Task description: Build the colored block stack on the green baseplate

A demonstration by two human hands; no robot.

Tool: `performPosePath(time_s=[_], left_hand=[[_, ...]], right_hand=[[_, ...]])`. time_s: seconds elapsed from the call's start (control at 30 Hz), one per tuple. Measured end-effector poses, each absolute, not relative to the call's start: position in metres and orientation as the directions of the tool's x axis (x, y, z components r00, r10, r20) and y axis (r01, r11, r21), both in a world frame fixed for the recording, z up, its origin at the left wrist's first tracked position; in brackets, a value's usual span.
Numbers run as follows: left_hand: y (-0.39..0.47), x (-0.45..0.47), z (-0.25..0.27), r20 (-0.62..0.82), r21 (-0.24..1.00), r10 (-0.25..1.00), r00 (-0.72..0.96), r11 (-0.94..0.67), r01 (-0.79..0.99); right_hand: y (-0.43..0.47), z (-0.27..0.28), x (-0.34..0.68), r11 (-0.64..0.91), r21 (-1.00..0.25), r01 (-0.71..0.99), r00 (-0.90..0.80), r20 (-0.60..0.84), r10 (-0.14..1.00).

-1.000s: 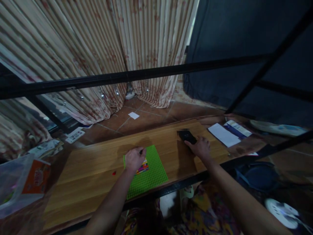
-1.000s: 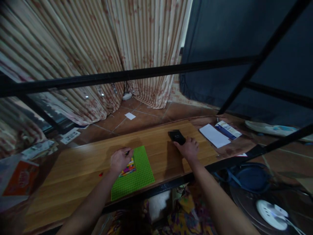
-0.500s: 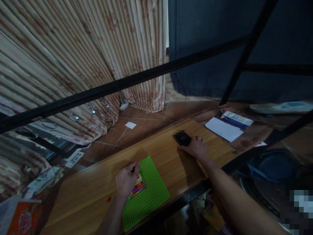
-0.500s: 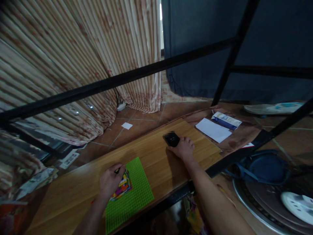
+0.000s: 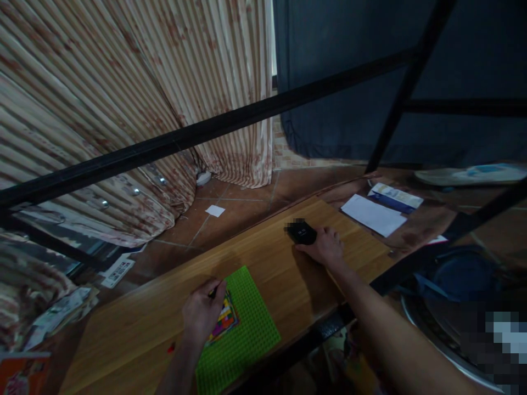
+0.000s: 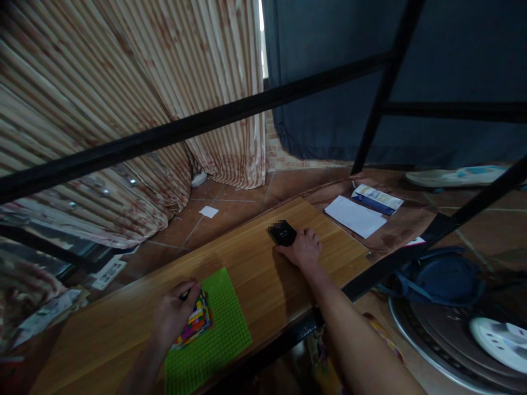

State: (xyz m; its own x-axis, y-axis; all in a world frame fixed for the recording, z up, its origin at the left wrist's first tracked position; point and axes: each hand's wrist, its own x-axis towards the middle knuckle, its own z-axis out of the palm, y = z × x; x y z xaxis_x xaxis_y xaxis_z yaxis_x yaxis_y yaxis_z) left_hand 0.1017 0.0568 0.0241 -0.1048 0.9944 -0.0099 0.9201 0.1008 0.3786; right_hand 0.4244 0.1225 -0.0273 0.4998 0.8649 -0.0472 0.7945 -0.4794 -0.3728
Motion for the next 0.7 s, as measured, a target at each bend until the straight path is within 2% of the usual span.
performPosePath(time_s=[0.3, 0.4, 0.53, 0.7], left_hand=[[0.056, 0.101, 0.023, -0.018, 0.361, 0.993, -0.114, 0.112, 0.926], [0.057, 0.101, 0.024, -0.009, 0.359, 0.995, -0.098, 0.095, 0.928], [0.057, 0.102, 0.024, 0.013, 0.344, 0.996, -0.087, 0.078, 0.936], [0.056, 0.105, 0.026, 0.018, 0.322, 0.995, -0.097, 0.087, 0.943]], right_hand=[[0.122, -0.025, 0.425, -0.461, -0.356, 0.813, 0.463, -0.085, 0.882], [0.124, -0.027, 0.435, -0.412, -0.435, 0.8, 0.423, -0.076, 0.903], [0.127, -0.029, 0.462, -0.271, -0.598, 0.755, 0.286, -0.072, 0.955], [0.123, -0.025, 0.483, -0.223, -0.696, 0.683, 0.176, -0.14, 0.974]])
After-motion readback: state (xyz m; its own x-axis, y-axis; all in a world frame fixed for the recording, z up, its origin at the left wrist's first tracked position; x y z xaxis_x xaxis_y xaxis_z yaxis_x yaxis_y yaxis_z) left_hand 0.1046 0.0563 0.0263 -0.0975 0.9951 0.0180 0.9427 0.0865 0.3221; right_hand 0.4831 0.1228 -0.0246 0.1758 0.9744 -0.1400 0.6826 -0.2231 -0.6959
